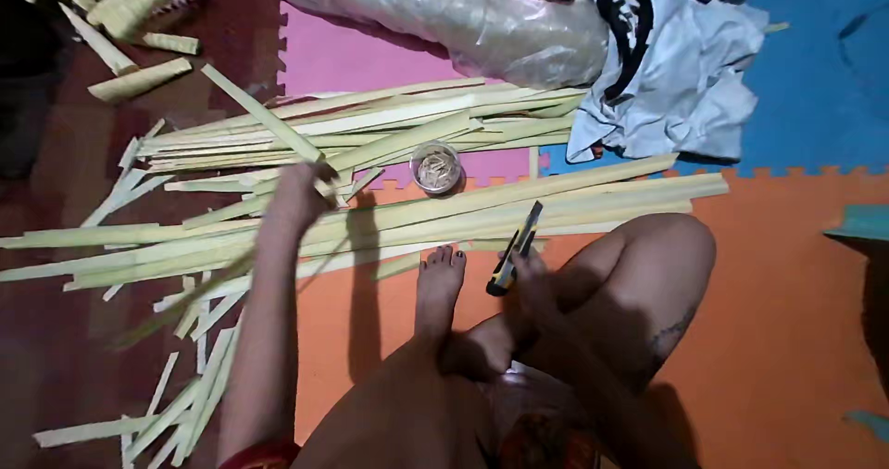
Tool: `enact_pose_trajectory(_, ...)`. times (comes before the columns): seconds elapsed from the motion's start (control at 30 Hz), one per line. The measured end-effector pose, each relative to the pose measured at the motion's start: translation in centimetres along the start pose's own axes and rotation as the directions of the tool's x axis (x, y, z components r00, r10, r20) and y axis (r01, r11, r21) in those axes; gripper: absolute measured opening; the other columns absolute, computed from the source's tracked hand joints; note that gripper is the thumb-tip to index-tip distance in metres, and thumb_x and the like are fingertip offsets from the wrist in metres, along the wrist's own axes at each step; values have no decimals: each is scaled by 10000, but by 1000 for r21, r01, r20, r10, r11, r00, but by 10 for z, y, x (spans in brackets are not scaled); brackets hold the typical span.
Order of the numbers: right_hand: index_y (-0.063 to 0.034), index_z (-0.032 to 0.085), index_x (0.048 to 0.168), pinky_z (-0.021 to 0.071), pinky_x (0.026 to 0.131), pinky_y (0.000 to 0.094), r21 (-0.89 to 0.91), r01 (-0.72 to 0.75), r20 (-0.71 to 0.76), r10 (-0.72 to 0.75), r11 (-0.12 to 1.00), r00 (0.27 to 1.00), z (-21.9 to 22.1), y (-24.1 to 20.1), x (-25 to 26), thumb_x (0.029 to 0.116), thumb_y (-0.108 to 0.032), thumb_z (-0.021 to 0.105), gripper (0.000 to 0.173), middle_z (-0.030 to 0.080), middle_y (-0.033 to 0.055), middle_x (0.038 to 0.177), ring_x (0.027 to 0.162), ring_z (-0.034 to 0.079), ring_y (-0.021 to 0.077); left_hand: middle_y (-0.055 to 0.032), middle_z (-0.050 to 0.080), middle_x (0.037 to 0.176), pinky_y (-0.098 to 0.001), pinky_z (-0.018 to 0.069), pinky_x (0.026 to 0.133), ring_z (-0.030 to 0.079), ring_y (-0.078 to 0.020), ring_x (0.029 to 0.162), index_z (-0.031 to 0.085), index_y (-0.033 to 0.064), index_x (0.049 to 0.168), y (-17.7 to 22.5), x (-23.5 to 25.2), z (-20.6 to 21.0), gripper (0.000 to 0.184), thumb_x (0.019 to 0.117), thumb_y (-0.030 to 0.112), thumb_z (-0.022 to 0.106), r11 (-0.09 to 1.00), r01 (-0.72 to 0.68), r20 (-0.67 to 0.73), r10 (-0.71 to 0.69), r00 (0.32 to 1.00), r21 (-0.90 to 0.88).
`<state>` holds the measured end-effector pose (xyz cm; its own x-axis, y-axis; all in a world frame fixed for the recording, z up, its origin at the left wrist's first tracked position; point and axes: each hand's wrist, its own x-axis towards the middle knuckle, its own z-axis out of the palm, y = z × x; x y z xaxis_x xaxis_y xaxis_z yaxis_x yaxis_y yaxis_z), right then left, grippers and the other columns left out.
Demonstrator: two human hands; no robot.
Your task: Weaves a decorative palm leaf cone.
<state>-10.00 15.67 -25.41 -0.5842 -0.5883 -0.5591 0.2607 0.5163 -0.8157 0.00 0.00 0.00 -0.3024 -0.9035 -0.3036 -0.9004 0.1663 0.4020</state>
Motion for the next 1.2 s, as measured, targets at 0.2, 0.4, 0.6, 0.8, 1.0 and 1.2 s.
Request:
enact_pose_trajectory(0.2, 106, 453, 1345, 564, 822, 384, -157, -85, -24, 83, 984, 996, 9, 35, 2, 939, -23, 659, 473, 625, 223, 1084, 922, 660, 243, -281, 579, 1281, -659, 451, 971, 566, -473, 1189, 598, -65, 1254, -156, 50, 212, 595, 883, 376, 748, 945, -291, -161, 313, 936, 150)
enact_pose_trajectory(0.4, 131, 479, 1400, 489, 992, 545, -543, 157, -21, -200, 825, 980, 1, 27, 8, 886, -143, 731, 634, 599, 319, 1246, 1130, 606, 440, -270, 491, 1479, -590, 301, 1158, 450, -434, 1389, 453, -94, 1446, -144, 43, 232, 666, 975, 349, 610, 901, -365, -64, 389, 919, 234)
enact_pose_trajectory(0.6, 26, 508, 1411, 565, 791, 354, -123, 136, 236, -104, 983, 966, 10, -14, 3, 1003, -181, 624, 472, 672, 153, 1194, 896, 668, 171, -170, 701, 946, -544, 565, 764, 686, -323, 841, 678, 42, 1159, -153, 63, 167, 259, 1040, 259, 600, 916, -394, 161, 402, 901, -80)
enact_pose_trajectory(0.8, -183, 607, 1176, 567, 920, 352, 725, -170, 289, -71, 668, 955, 9, -50, 21, 1091, -227, 446, 187, 690, -26, 1077, 1006, 669, 120, -6, 631, 675, -350, 505, 570, 578, -111, 580, 734, 79, 897, -186, 66, 67, 112, 965, 130, 661, 831, -460, 411, 555, 724, -313)
enact_pose_trajectory(1.0, -111, 606, 1269, 572, 824, 211, 456, 286, -37, -304, 843, 952, -67, -72, 39, 1089, -195, 456, 248, 674, -58, 1065, 925, 658, 15, -368, 647, 1116, -785, 405, 921, 595, -585, 1099, 696, -93, 1078, -255, 47, 67, 233, 953, 104, 675, 886, 80, 263, -220, 939, 456)
enact_pose_trajectory(1.2, 22, 688, 1109, 593, 860, 260, 180, 594, 110, -616, 784, 780, -15, -103, -14, 911, 18, 661, 200, 724, 29, 1019, 924, 686, 53, -130, 724, 912, -526, 588, 724, 713, -285, 803, 708, 44, 1163, -83, 27, 94, 322, 955, 288, 723, 788, -590, 242, 616, 750, -178)
